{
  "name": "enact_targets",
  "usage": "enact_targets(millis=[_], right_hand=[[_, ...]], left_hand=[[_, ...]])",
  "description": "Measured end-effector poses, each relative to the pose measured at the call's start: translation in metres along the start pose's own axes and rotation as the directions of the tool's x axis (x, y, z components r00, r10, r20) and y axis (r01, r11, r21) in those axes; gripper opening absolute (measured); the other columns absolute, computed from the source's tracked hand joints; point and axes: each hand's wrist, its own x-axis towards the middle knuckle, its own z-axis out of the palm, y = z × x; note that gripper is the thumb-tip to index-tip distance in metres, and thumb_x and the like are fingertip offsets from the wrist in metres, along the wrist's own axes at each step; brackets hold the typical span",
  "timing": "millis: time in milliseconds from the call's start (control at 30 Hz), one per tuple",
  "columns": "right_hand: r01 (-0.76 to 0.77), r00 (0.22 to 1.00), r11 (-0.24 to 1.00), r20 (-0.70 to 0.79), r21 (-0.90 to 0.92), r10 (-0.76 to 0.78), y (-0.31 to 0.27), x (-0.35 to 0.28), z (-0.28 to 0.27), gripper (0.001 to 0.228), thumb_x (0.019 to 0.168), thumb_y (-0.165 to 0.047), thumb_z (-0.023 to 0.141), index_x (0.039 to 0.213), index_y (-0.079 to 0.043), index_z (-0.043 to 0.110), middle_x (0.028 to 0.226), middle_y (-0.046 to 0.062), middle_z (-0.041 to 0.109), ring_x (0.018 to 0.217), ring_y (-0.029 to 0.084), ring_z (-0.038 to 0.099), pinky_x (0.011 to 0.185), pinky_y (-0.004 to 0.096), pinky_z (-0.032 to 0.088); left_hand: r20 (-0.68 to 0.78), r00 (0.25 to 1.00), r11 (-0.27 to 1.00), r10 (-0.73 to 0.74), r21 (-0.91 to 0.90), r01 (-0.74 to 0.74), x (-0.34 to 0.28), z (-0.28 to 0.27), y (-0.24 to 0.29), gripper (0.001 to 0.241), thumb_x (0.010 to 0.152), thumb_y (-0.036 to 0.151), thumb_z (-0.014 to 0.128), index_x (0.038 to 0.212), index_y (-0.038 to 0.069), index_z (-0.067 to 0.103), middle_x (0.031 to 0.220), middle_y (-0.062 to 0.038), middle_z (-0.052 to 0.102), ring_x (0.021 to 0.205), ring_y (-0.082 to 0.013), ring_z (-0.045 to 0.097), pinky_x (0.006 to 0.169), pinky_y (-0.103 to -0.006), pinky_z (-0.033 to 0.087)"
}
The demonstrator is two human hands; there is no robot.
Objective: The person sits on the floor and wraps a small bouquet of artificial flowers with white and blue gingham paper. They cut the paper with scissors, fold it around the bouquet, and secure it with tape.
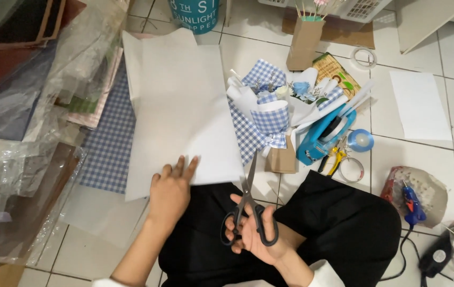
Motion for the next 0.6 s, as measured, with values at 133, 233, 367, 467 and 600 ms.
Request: enact_targets(millis=[133, 233, 367, 467, 600], right_hand=[[0.022, 0.999, 0.999, -0.03, 0.041, -0.021, 0.005, 0.002, -0.001, 0.098, 0.079, -0.082, 0.037, 0.16, -0.026, 0.028, 0.105, 0.015, 0.052, 0.09, 0.026, 0.056, 0.064, 0.034, 0.049], [0.048, 0.998, 0.998, -0.035, 0.041, -0.047, 0.01, -0.003, -0.003, 0.097, 0.08, -0.081, 0.038, 0.159, -0.025, 0.03, 0.104, 0.015, 0.051, 0.089, 0.026, 0.055, 0.064, 0.034, 0.049], [0.071, 0.993, 0.996, -0.098, 0.054, -0.065, 0.012, -0.009, 0.003, 0.1, 0.079, -0.082, 0.041, 0.158, -0.022, 0.031, 0.099, 0.012, 0.05, 0.083, 0.023, 0.054, 0.063, 0.032, 0.048], [0.152, 0.982, 0.985, -0.125, 0.078, -0.142, 0.019, -0.013, 0.011, 0.104, 0.08, -0.082, 0.04, 0.16, -0.016, 0.031, 0.095, 0.013, 0.051, 0.076, 0.021, 0.054, 0.054, 0.029, 0.044], [0.159, 0.976, 0.982, -0.169, 0.104, -0.14, 0.045, -0.022, 0.002, 0.104, 0.082, -0.082, 0.037, 0.16, -0.013, 0.032, 0.092, 0.01, 0.051, 0.07, 0.019, 0.05, 0.051, 0.03, 0.035]], left_hand=[[-0.024, 0.999, 0.952, 0.033, -0.303, -0.038, -0.035, 0.015, 0.001, 0.061, 0.09, 0.005, 0.055, 0.15, 0.015, 0.052, 0.151, -0.014, 0.055, 0.135, -0.0399, 0.049, 0.1, -0.0488, 0.045], [-0.041, 0.999, 0.842, 0.026, -0.538, -0.044, -0.037, 0.016, -0.001, 0.074, 0.087, -0.005, 0.058, 0.156, 0.014, 0.042, 0.158, -0.023, 0.043, 0.145, -0.049, 0.041, 0.117, -0.0549, 0.039], [0.258, 0.963, 0.919, -0.08, -0.354, 0.172, -0.023, -0.003, 0.002, 0.104, 0.075, 0.017, 0.075, 0.163, 0.036, 0.023, 0.171, -0.017, 0.02, 0.136, -0.0383, 0.044, 0.086, -0.0553, 0.052], [0.115, 0.99, 0.98, -0.076, -0.176, 0.096, -0.031, -0.008, 0.011, 0.097, 0.075, 0.008, 0.061, 0.163, 0.034, 0.028, 0.162, -0.014, 0.042, 0.127, -0.0331, 0.053, 0.07, -0.0463, 0.052], [0.069, 0.995, 0.992, -0.069, -0.097, 0.075, -0.055, 0.002, 0.012, 0.093, 0.08, 0.011, 0.058, 0.166, 0.023, 0.024, 0.166, -0.014, 0.036, 0.15, -0.0366, 0.038, 0.11, -0.0538, 0.042]])
